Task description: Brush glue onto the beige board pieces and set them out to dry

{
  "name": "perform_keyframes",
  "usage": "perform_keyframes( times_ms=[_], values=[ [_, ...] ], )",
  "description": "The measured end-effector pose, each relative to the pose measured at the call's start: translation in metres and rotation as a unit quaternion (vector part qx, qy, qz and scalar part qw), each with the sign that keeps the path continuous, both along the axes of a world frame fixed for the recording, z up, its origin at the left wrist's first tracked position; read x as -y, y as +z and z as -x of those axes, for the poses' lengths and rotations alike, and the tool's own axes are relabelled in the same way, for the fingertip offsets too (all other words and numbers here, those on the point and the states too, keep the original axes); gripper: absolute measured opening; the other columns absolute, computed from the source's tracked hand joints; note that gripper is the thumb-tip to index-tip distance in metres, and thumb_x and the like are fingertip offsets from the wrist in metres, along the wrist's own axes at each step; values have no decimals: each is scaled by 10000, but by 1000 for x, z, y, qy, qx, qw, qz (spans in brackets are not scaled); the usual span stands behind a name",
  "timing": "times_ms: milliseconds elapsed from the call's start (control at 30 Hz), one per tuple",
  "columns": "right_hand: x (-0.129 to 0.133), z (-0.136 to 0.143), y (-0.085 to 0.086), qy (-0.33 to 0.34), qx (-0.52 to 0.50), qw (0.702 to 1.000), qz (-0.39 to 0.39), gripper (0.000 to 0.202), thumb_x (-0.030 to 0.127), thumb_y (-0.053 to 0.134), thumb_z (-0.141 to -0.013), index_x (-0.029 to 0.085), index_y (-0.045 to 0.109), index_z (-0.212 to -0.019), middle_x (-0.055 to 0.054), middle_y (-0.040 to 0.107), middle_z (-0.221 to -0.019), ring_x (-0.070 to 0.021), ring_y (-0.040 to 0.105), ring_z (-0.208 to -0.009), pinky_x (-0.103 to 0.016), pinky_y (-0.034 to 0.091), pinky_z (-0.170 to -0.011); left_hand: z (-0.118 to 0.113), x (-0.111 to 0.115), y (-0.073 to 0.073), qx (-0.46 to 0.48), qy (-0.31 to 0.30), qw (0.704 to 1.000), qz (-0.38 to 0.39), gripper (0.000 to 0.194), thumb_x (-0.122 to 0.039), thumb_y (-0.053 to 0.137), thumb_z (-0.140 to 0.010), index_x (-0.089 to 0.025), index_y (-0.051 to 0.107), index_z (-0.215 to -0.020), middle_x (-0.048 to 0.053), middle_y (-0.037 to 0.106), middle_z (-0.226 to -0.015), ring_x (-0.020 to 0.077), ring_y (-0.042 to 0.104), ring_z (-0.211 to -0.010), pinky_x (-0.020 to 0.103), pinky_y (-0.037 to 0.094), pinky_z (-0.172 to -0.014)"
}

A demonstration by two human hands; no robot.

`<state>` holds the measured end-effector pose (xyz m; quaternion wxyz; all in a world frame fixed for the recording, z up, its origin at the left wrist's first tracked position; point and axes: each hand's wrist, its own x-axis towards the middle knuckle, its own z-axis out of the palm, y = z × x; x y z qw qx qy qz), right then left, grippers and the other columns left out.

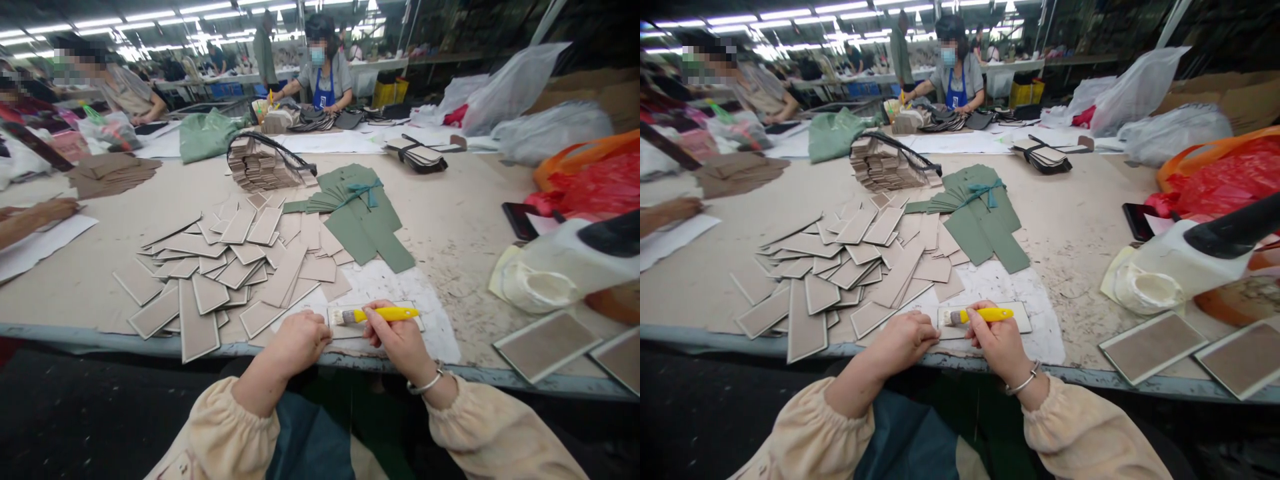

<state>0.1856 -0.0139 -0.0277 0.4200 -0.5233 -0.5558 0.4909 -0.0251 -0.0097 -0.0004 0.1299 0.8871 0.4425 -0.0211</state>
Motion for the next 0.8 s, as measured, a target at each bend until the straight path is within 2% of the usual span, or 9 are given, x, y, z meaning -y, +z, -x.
perform_keyframes(
  times_ms=[200, 433, 667, 800],
  values=[
    [1, -19, 3, -31, 53, 998, -14, 296, 490, 505, -895, 199, 564, -896, 29, 606, -551, -123, 555, -450, -225, 445, -461, -4, 0, 2, -11, 10, 1000, 5, 212, -246, 511, -891, -201, 694, -794, 39, 677, -811, 179, 592, -785, 276, 419, -676],
    [3, -57, 1, -94, 125, 987, -35, 316, 505, 491, -893, 200, 572, -911, 32, 594, -515, -134, 548, -436, -241, 438, -471, -4, -1, 2, -9, 18, 1000, 6, 242, -251, 500, -900, -207, 701, -772, 36, 673, -776, 176, 592, -780, 273, 406, -677],
    [2, -91, 5, -158, 236, 955, -84, 327, 488, 464, -897, 196, 605, -851, 22, 585, -489, -170, 596, -505, -277, 452, -567, -1, -1, -2, 10, 20, 1000, 6, 251, -264, 490, -909, -227, 713, -801, 30, 669, -765, 159, 581, -743, 263, 389, -662],
    [3, -99, 12, -181, 287, 934, -114, 314, 467, 467, -895, 201, 611, -812, 13, 592, -510, -178, 607, -541, -295, 452, -613, -2, -1, -1, 9, 16, 1000, 5, 256, -269, 488, -907, -220, 707, -783, 32, 669, -761, 162, 585, -745, 263, 388, -655]
  ],
)
